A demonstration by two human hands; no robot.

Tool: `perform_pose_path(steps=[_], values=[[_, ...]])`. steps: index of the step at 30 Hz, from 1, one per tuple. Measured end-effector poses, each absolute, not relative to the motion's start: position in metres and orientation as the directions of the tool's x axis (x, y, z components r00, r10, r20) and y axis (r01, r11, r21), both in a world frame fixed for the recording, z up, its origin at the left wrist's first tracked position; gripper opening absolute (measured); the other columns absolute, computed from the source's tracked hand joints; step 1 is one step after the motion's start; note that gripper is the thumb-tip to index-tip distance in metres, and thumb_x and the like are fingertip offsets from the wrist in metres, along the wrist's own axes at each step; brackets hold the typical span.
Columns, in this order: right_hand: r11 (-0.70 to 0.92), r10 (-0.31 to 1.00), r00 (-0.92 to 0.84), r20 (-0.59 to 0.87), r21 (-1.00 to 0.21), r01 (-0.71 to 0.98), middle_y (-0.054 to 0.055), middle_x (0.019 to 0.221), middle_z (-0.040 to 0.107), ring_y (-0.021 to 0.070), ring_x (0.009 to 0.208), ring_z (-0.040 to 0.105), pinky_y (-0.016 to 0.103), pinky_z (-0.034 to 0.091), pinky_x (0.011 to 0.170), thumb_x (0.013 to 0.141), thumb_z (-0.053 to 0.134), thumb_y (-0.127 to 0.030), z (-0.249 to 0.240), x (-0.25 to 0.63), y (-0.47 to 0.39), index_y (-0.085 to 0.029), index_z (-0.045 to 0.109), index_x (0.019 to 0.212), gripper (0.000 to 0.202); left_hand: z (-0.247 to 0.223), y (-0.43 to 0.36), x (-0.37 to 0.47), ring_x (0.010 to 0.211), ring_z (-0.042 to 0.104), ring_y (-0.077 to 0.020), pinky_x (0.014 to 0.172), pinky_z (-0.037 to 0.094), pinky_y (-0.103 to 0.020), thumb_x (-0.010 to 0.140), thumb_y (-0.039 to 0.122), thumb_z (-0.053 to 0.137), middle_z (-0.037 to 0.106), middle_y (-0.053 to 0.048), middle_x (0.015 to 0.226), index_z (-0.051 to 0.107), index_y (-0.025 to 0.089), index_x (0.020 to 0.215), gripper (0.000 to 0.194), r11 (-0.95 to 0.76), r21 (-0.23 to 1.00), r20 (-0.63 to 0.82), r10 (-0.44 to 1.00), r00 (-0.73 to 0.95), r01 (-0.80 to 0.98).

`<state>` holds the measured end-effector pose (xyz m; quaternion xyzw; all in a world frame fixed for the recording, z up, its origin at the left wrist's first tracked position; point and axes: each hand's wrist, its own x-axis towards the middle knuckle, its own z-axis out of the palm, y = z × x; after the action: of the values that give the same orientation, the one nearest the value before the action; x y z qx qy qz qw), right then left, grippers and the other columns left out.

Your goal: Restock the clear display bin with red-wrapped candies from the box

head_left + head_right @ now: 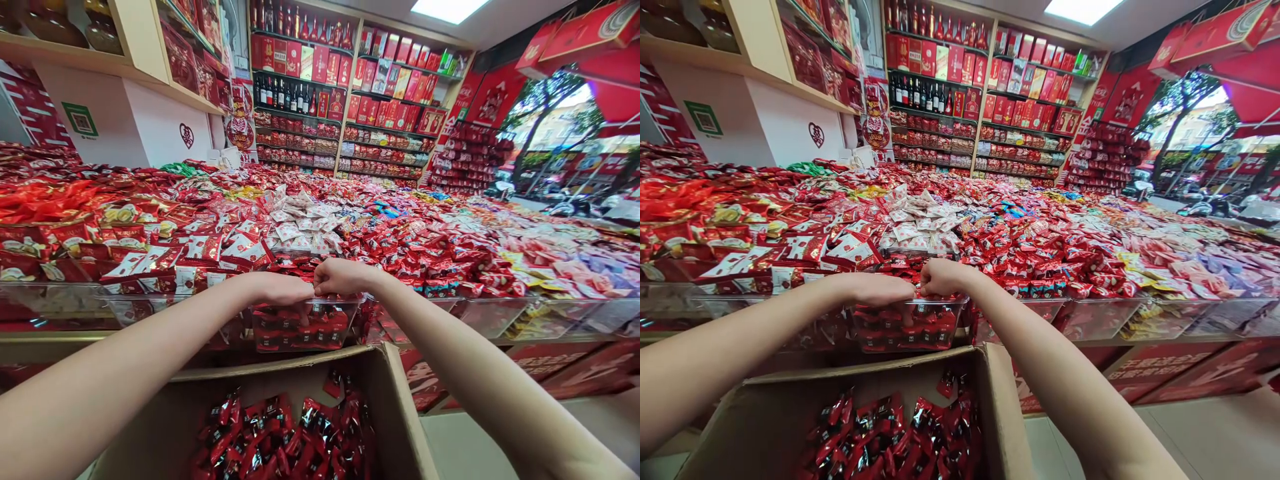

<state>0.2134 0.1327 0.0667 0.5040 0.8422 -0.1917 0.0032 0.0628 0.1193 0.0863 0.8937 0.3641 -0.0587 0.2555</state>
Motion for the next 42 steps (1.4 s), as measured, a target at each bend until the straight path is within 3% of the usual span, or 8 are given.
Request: perform_pose_path(steps=[5,14,20,23,27,33,36,42], values=[[0.508,0.831,-0.550,-0.087,-0.287,0.812,0.001,0.066,0.059,0.0096,0.058,0.048,0.018,0.032,0.049,0.062,0.047,-0.016,0.060,0.205,0.132,-0.014,0.060,0.074,0.018,0.088,0.118,0.064,0.056,0.053,-0.0130,0.056,0.038,-0.023,0.078,0.021,0.032,0.068,0.000,0.060,0.063,0.017,0.063,0.034,-0.601,0.427,-0.358,0.573,0.737,0.675],[0.444,0.745,-0.645,-0.169,-0.596,0.669,-0.004,0.056,0.045,0.0053,0.050,0.036,0.017,0.030,0.046,0.063,0.049,-0.020,0.053,0.211,0.140,-0.013,0.053,0.068,0.010,0.064,0.125,0.055,0.066,0.053,-0.0132,0.057,0.041,-0.029,0.081,0.031,0.041,0.056,0.000,0.078,0.051,0.015,0.087,0.020,-0.555,0.299,-0.034,0.807,0.590,0.776],[0.331,0.755,-0.598,-0.271,-0.628,0.704,-0.005,0.053,0.047,0.0049,0.045,0.036,0.017,0.031,0.045,0.065,0.048,-0.023,0.055,0.212,0.133,-0.014,0.056,0.070,0.013,0.062,0.128,0.056,0.066,0.054,-0.0130,0.058,0.042,-0.030,0.081,0.033,0.040,0.057,-0.001,0.079,0.052,0.015,0.086,0.022,-0.562,0.299,-0.087,0.788,0.609,0.771],[0.296,0.775,-0.532,-0.341,-0.548,0.782,-0.004,0.054,0.051,0.0054,0.043,0.037,0.018,0.031,0.043,0.066,0.046,-0.021,0.062,0.213,0.131,-0.014,0.058,0.075,0.016,0.066,0.128,0.059,0.070,0.055,-0.0146,0.062,0.042,-0.030,0.081,0.035,0.036,0.059,-0.002,0.080,0.054,0.016,0.083,0.026,-0.593,0.316,-0.121,0.749,0.652,0.740],[0.433,0.763,-0.532,-0.368,-0.320,0.843,0.002,0.067,0.060,0.0102,0.054,0.048,0.020,0.036,0.049,0.063,0.046,-0.012,0.065,0.209,0.134,-0.011,0.061,0.071,0.018,0.069,0.126,0.061,0.074,0.055,-0.0182,0.065,0.040,-0.029,0.081,0.044,0.026,0.061,-0.003,0.079,0.057,0.019,0.075,0.041,-0.617,0.328,-0.158,0.711,0.686,0.715],[0.188,0.573,-0.508,-0.643,-0.500,0.845,0.003,0.066,0.062,0.0124,0.051,0.052,0.022,0.039,0.044,0.063,0.052,-0.022,0.057,0.207,0.138,-0.014,0.062,0.086,0.026,0.070,0.123,0.061,0.069,0.056,-0.0192,0.064,0.040,-0.026,0.078,0.051,0.017,0.064,-0.004,0.076,0.059,0.019,0.070,0.053,-0.620,0.318,-0.167,0.708,0.686,0.717],[0.170,0.544,-0.474,-0.693,-0.462,0.871,0.004,0.066,0.062,0.0114,0.047,0.050,0.022,0.038,0.041,0.062,0.053,-0.024,0.059,0.206,0.138,-0.013,0.061,0.087,0.029,0.072,0.122,0.062,0.064,0.056,-0.0197,0.061,0.040,-0.027,0.078,0.049,0.018,0.063,-0.005,0.069,0.058,0.018,0.064,0.053,-0.622,0.303,-0.166,0.711,0.683,0.722],[0.445,0.713,-0.519,-0.471,-0.268,0.854,0.001,0.062,0.058,0.0080,0.046,0.044,0.020,0.034,0.043,0.065,0.046,-0.017,0.070,0.206,0.134,-0.011,0.060,0.082,0.023,0.069,0.122,0.061,0.069,0.056,-0.0194,0.059,0.040,-0.026,0.077,0.044,0.026,0.064,-0.004,0.077,0.057,0.019,0.072,0.040,-0.629,0.299,-0.075,0.734,0.675,0.717]])
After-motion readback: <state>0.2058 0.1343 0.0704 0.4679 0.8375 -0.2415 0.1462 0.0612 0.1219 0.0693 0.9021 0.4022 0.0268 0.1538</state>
